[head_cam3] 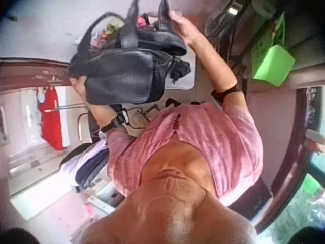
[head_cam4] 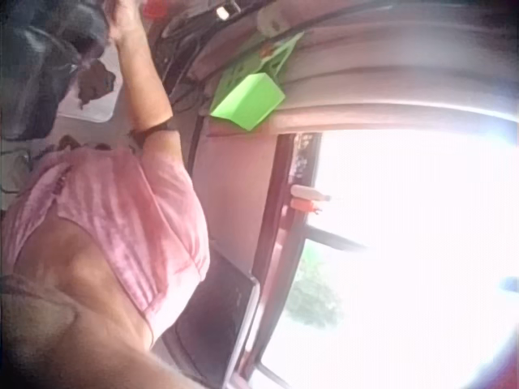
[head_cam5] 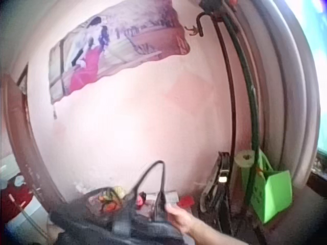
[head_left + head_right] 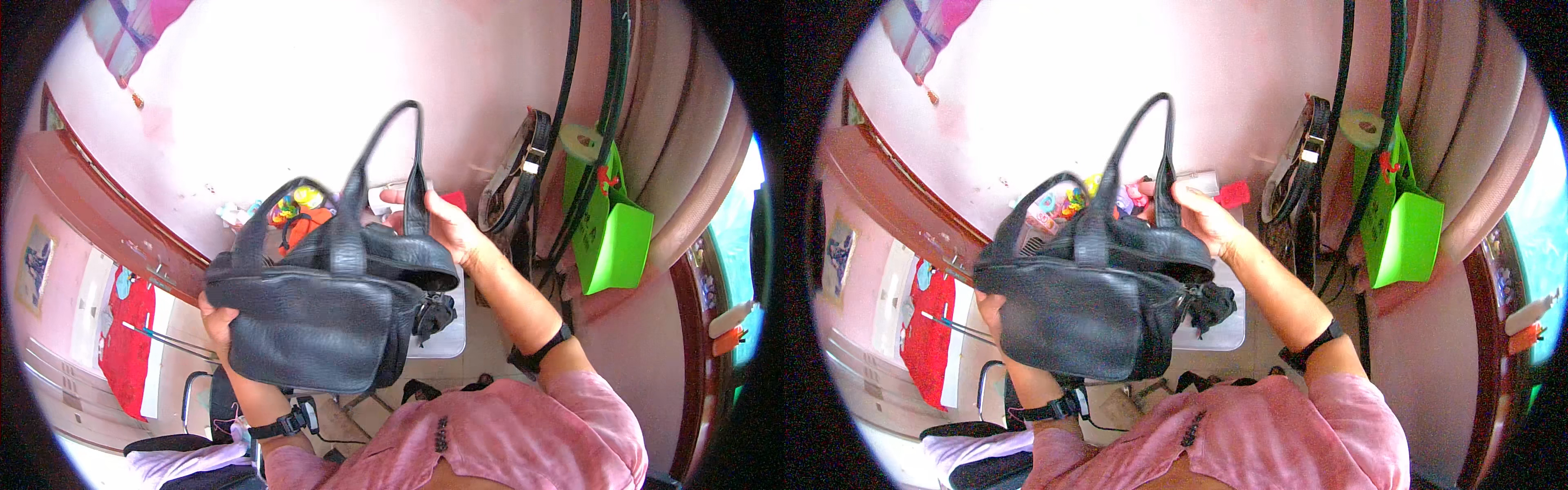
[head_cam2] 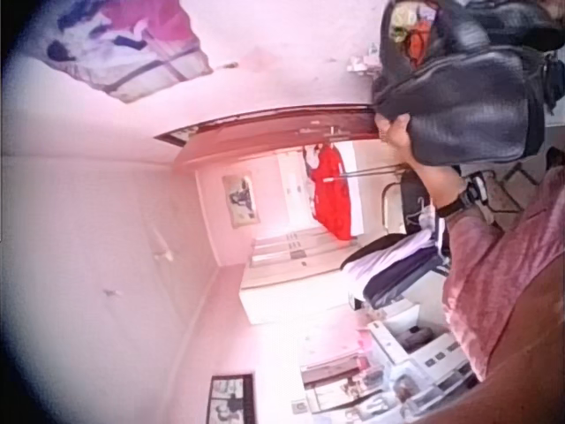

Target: The person wipes a floor lamp with a dark cloth, cleaning the globe and stand. Then they move a green tote bag and hang a black bag and a striped bag on the lamp's hooks.

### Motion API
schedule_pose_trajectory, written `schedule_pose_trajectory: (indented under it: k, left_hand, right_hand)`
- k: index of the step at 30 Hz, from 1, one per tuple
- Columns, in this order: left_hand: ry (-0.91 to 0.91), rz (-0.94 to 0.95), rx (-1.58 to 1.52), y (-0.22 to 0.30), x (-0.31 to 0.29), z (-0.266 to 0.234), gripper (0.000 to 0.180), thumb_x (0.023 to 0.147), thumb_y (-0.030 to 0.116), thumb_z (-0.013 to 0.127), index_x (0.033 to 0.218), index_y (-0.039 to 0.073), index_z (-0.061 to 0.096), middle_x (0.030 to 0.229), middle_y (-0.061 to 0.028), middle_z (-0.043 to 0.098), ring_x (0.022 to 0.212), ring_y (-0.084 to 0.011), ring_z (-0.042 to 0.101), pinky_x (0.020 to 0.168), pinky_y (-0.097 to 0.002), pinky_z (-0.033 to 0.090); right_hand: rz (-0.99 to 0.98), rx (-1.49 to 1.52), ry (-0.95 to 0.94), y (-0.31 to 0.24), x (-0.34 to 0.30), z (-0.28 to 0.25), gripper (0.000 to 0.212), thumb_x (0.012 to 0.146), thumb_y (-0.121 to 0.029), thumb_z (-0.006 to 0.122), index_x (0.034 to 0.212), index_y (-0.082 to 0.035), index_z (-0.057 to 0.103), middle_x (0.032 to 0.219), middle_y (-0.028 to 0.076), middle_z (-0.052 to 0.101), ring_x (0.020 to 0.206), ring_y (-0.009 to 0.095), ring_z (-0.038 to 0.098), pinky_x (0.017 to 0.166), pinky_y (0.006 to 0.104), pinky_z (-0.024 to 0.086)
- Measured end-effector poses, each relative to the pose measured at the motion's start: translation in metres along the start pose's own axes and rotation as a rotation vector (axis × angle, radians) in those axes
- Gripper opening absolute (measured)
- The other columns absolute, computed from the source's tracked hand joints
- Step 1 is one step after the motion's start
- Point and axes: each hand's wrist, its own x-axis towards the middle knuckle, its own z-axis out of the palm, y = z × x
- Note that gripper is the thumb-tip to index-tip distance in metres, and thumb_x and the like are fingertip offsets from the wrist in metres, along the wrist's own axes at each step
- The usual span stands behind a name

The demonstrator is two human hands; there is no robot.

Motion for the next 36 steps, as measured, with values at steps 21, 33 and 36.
schedule_pose_trajectory:
  k: [21, 33, 36]
  left_hand:
    - [-0.463, -0.164, -0.011, -0.074, 0.03, 0.167, 0.054, 0.071, 0.019, 0.074, 0.116, -0.002, 0.055, 0.106, -0.0059, 0.062, 0.097, -0.0163, 0.057, 0.09, -0.031, 0.043]
    - [-0.83, -0.495, 0.076, -0.212, -0.03, 0.253, 0.061, 0.07, 0.006, 0.072, 0.124, 0.0, 0.045, 0.112, -0.0152, 0.059, 0.107, -0.024, 0.055, 0.091, -0.0359, 0.042]
    - [-0.896, -0.099, 0.044, -0.223, -0.045, 0.261, 0.069, 0.071, 0.003, 0.068, 0.133, 0.006, 0.037, 0.117, -0.0195, 0.057, 0.109, -0.0316, 0.055, 0.091, -0.0382, 0.043]
  right_hand:
    - [-0.517, -1.155, 0.634, -0.17, -0.153, 0.152, 0.027, 0.063, -0.01, 0.072, 0.083, -0.001, 0.056, 0.069, 0.007, 0.059, 0.062, 0.018, 0.06, 0.059, 0.0278, 0.049]
    - [-0.255, -1.634, 0.783, -0.137, -0.187, 0.174, 0.035, 0.069, -0.004, 0.067, 0.101, -0.001, 0.053, 0.08, 0.001, 0.055, 0.065, 0.009, 0.052, 0.057, 0.0218, 0.043]
    - [-0.053, -1.61, 1.046, -0.124, -0.204, 0.16, 0.032, 0.067, 0.0, 0.063, 0.097, -0.002, 0.054, 0.074, 0.001, 0.055, 0.064, 0.008, 0.052, 0.055, 0.0224, 0.042]
